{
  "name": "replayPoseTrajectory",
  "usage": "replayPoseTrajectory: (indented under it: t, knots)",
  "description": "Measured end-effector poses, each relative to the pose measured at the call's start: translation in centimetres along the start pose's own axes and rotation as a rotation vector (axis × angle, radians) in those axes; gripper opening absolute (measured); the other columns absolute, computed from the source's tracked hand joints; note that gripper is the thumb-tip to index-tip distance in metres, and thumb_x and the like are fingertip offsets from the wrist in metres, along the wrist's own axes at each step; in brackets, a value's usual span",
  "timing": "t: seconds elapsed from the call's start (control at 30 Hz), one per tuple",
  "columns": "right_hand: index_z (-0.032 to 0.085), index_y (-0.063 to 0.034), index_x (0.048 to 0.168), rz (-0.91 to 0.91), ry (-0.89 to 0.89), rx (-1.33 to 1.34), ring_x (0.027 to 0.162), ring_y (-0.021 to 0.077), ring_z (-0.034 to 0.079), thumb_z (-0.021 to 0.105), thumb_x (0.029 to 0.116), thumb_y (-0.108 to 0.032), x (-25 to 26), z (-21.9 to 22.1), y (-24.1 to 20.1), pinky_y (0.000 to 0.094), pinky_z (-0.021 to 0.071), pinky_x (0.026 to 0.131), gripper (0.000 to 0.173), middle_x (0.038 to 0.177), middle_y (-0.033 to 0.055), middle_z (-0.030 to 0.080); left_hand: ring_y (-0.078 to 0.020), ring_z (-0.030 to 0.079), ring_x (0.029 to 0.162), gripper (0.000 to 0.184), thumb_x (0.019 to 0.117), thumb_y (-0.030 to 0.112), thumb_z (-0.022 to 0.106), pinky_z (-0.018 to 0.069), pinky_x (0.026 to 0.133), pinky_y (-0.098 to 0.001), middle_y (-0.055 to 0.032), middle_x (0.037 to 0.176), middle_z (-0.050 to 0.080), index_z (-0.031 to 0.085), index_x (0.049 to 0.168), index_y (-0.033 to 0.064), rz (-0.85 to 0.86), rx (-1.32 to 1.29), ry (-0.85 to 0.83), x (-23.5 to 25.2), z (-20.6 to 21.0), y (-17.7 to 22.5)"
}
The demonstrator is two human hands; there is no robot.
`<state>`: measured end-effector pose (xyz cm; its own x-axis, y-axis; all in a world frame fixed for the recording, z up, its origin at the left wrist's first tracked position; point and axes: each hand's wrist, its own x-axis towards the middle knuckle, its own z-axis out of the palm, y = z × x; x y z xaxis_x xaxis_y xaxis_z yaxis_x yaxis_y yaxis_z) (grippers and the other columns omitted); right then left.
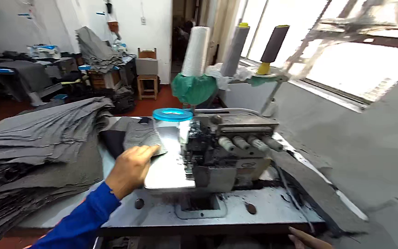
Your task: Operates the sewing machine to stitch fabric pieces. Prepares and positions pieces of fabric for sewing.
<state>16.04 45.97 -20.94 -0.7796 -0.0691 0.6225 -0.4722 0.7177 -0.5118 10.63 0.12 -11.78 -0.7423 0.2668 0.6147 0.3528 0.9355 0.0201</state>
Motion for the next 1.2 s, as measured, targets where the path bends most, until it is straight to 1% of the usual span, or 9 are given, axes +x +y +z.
replayPoseTrajectory:
  t: [0.03, 0.1, 0.2, 0.27, 0.33, 0.4, 0.5, 0.73, 1.2]
  knots:
    - [0.073, 0.0038, 0.110, 0.001, -0.003, -0.006, 0.100, 0.0284, 0.072, 0.060, 0.1021, -0.010, -0.2, 0.1, 0.0, 0.0420, 0.0573, 0.094, 0.021, 0.103, 0.0199, 0.074, -0.0249, 0.072, 0.100, 0.035, 0.0987, 0.022, 0.053, 0.0594, 0.086, -0.0472, -0.0068, 0.110, 0.075, 0.073, 0.126, 0.0144, 0.020, 0.012, -0.040, 0.4, -0.1, -0.1]
    - [0.074, 0.0011, 0.109, -0.002, 0.029, -0.050, 0.098, 0.0256, 0.072, 0.062, 0.0999, -0.011, -0.5, 0.1, -0.2, 0.0412, 0.0576, 0.093, 0.019, 0.101, 0.0163, 0.075, -0.0294, 0.071, 0.095, 0.039, 0.1002, 0.034, 0.050, 0.0584, 0.082, -0.0510, -0.0092, 0.104, 0.073, 0.076, 0.119, 0.0123, 0.080, 0.033, -0.079, 1.2, 0.4, -0.5]
    - [0.076, -0.0029, 0.105, -0.007, 0.123, -0.095, 0.093, 0.0192, 0.071, 0.063, 0.0965, -0.011, -0.6, 0.3, -0.6, 0.0359, 0.0577, 0.089, 0.018, 0.096, 0.0099, 0.075, -0.0332, 0.070, 0.094, 0.039, 0.0978, 0.035, 0.050, 0.0573, 0.080, -0.0531, -0.0110, 0.098, 0.072, 0.078, 0.106, 0.0093, 0.129, 0.032, -0.047, 1.9, 1.4, -1.3]
    - [0.076, -0.0033, 0.104, -0.001, 0.147, -0.103, 0.093, 0.0177, 0.071, 0.061, 0.0961, -0.011, -0.7, 0.2, -0.4, 0.0333, 0.0573, 0.089, 0.018, 0.095, 0.0088, 0.075, -0.0334, 0.069, 0.103, 0.037, 0.0960, 0.032, 0.051, 0.0577, 0.086, -0.0526, -0.0116, 0.105, 0.072, 0.078, 0.101, 0.0073, 0.138, 0.017, -0.013, 2.1, 1.8, -1.5]
    - [0.075, -0.0018, 0.104, 0.002, 0.140, -0.107, 0.093, 0.0187, 0.071, 0.061, 0.0963, -0.011, -0.9, -0.2, -0.2, 0.0336, 0.0570, 0.091, 0.018, 0.095, 0.0101, 0.075, -0.0323, 0.072, 0.106, 0.033, 0.0949, 0.027, 0.053, 0.0595, 0.086, -0.0529, -0.0122, 0.113, 0.074, 0.077, 0.101, 0.0055, 0.115, 0.027, -0.009, 2.0, 1.9, -1.1]
    - [0.075, -0.0011, 0.104, 0.007, 0.135, -0.108, 0.092, 0.0188, 0.071, 0.061, 0.0963, -0.011, -1.0, -0.4, 0.1, 0.0331, 0.0568, 0.090, 0.019, 0.094, 0.0106, 0.075, -0.0326, 0.076, 0.093, 0.028, 0.0934, 0.022, 0.056, 0.0610, 0.074, -0.0539, -0.0132, 0.104, 0.076, 0.076, 0.100, 0.0040, 0.097, 0.052, 0.001, 2.1, 2.0, -0.6]
    - [0.075, -0.0010, 0.103, 0.003, 0.136, -0.114, 0.091, 0.0182, 0.071, 0.060, 0.0963, -0.011, -1.1, -0.6, 0.4, 0.0317, 0.0564, 0.090, 0.019, 0.094, 0.0104, 0.075, -0.0339, 0.075, 0.084, 0.023, 0.0924, 0.017, 0.059, 0.0600, 0.066, -0.0543, -0.0141, 0.096, 0.075, 0.076, 0.099, 0.0032, 0.093, 0.080, -0.001, 2.2, 1.8, -0.2]
    - [0.076, -0.0009, 0.103, 0.019, 0.120, -0.096, 0.090, 0.0187, 0.071, 0.062, 0.0951, -0.009, -1.5, -0.3, 0.2, 0.0317, 0.0567, 0.089, 0.018, 0.093, 0.0112, 0.075, -0.0321, 0.076, 0.093, 0.032, 0.0964, 0.026, 0.054, 0.0610, 0.071, -0.0525, -0.0115, 0.106, 0.076, 0.077, 0.108, 0.0080, 0.105, 0.073, 0.000, 1.8, 2.1, -0.5]
    - [0.075, 0.0002, 0.102, 0.029, 0.079, -0.064, 0.090, 0.0202, 0.070, 0.061, 0.0968, -0.009, -2.0, 0.4, 0.2, 0.0317, 0.0559, 0.089, 0.018, 0.093, 0.0129, 0.075, -0.0298, 0.076, 0.093, 0.029, 0.0963, 0.023, 0.055, 0.0617, 0.072, -0.0500, -0.0105, 0.106, 0.076, 0.078, 0.107, 0.0082, 0.104, 0.091, 0.001, 1.9, 2.1, -0.2]
